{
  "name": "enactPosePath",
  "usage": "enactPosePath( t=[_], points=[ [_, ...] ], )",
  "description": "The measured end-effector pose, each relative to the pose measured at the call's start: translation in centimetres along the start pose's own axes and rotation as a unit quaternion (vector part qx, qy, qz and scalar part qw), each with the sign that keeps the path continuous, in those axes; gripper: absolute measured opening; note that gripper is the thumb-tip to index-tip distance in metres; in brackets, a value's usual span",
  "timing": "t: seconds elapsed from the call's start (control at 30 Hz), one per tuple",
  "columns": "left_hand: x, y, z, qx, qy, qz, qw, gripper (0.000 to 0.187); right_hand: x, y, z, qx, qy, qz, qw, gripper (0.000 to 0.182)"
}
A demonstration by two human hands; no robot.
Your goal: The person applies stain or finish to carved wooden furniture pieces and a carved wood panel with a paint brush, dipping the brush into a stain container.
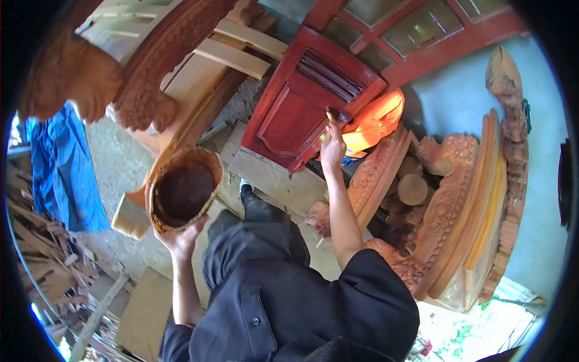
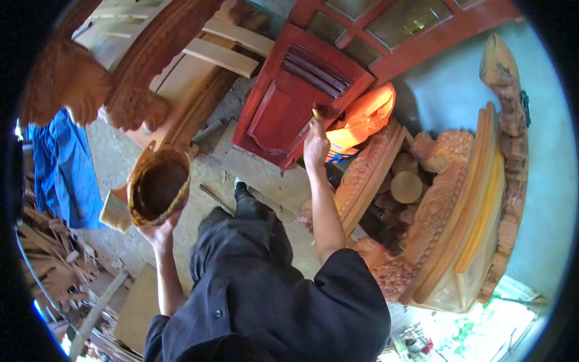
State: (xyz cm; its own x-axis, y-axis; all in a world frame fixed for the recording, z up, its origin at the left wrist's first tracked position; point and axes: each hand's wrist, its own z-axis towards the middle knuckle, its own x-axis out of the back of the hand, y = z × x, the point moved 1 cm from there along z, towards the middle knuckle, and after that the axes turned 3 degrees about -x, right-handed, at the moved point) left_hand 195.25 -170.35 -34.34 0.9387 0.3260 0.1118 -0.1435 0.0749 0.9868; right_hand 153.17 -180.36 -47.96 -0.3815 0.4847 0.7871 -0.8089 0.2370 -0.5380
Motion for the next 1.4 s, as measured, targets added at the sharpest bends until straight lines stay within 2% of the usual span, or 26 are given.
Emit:
enactPosePath(
  t=[0.03,0.1,0.2,0.3,0.37,0.43,0.57,0.63,0.67,0.7,0.77,0.8,0.83,0.97,1.0,1.1,1.13,1.2,1.23,1.4],
  points=[
    [0.2,-0.2,-0.2,-0.007,0.017,0.022,1.0,0.11,-0.5,-1.0,0.7,0.047,0.009,0.034,0.998,0.023],
    [0.3,-0.2,-0.5,0.033,0.026,-0.002,0.999,0.106,-2.0,-2.6,1.9,0.13,-0.001,0.1,0.986,0.023],
    [-0.4,-0.3,-0.2,0.019,0.061,0.022,0.998,0.104,-4.3,-4.4,3.7,0.135,-0.061,0.122,0.981,0.022],
    [-0.3,-0.9,-0.8,0.052,0.056,0.047,0.996,0.106,-4.4,-3.3,3.8,0.137,-0.053,0.098,0.984,0.023],
    [-1.0,-0.4,-0.5,-0.019,0.076,0.008,0.997,0.105,-2.7,-2.7,2.7,0.105,-0.033,0.059,0.992,0.02],
    [-1.0,-0.3,-0.8,-0.005,0.086,0.016,0.996,0.103,-1.2,-1.9,1.0,0.065,-0.002,0.03,0.997,0.018],
    [-1.0,-0.5,-1.2,0.04,0.105,0.013,0.994,0.099,-0.6,0.6,-1.8,0.053,0.052,-0.019,0.997,0.016],
    [-0.9,-0.6,-0.9,0.039,0.101,0.014,0.994,0.099,-1.1,2.3,-2.7,-0.122,-0.021,-0.025,0.992,0.019],
    [-0.8,-0.6,-0.7,0.038,0.097,0.016,0.994,0.099,-1.5,3.0,-3.1,-0.153,-0.059,-0.084,0.983,0.027],
    [-0.8,-0.7,-0.4,0.037,0.093,0.018,0.995,0.099,-2.3,3.8,-3.6,-0.158,-0.058,-0.083,0.982,0.027],
    [-0.5,-0.7,0.2,0.036,0.088,0.027,0.995,0.098,-4.0,4.7,-5.0,-0.227,-0.169,-0.131,0.95,0.032],
    [-0.5,-0.5,0.6,0.034,0.082,0.029,0.996,0.098,-4.2,3.8,-5.6,-0.218,-0.209,-0.135,0.944,0.034],
    [-0.5,-0.1,0.9,0.036,0.079,0.031,0.996,0.099,-5.0,3.3,-6.2,-0.222,-0.21,-0.134,0.943,0.034],
    [0.1,-0.1,1.3,0.009,0.063,0.064,0.996,0.1,-9.2,0.4,-7.9,-0.229,-0.157,-0.134,0.951,0.035],
    [0.3,-0.1,1.3,0.008,0.058,0.066,0.996,0.1,-9.2,-1.3,-7.6,-0.148,-0.101,-0.121,0.976,0.034],
    [0.1,0.7,1.3,0.008,0.065,0.039,0.997,0.1,-9.8,-5.6,-4.8,-0.102,-0.129,-0.104,0.981,0.028],
    [-0.1,0.8,1.5,-0.02,0.081,0.031,0.996,0.101,-11.2,-5.7,-4.0,-0.102,-0.132,-0.103,0.981,0.028],
    [0.4,0.6,1.0,0.009,0.081,0.041,0.996,0.101,-13.1,-5.8,-3.2,-0.073,-0.129,-0.112,0.983,0.025],
    [0.6,0.5,0.8,0.036,0.081,0.045,0.995,0.101,-13.6,-5.8,-3.7,-0.074,-0.131,-0.112,0.982,0.025],
    [0.9,0.2,0.6,0.031,0.092,0.054,0.994,0.102,-17.1,-5.7,-8.4,-0.143,-0.221,-0.11,0.958,0.028]
  ],
)
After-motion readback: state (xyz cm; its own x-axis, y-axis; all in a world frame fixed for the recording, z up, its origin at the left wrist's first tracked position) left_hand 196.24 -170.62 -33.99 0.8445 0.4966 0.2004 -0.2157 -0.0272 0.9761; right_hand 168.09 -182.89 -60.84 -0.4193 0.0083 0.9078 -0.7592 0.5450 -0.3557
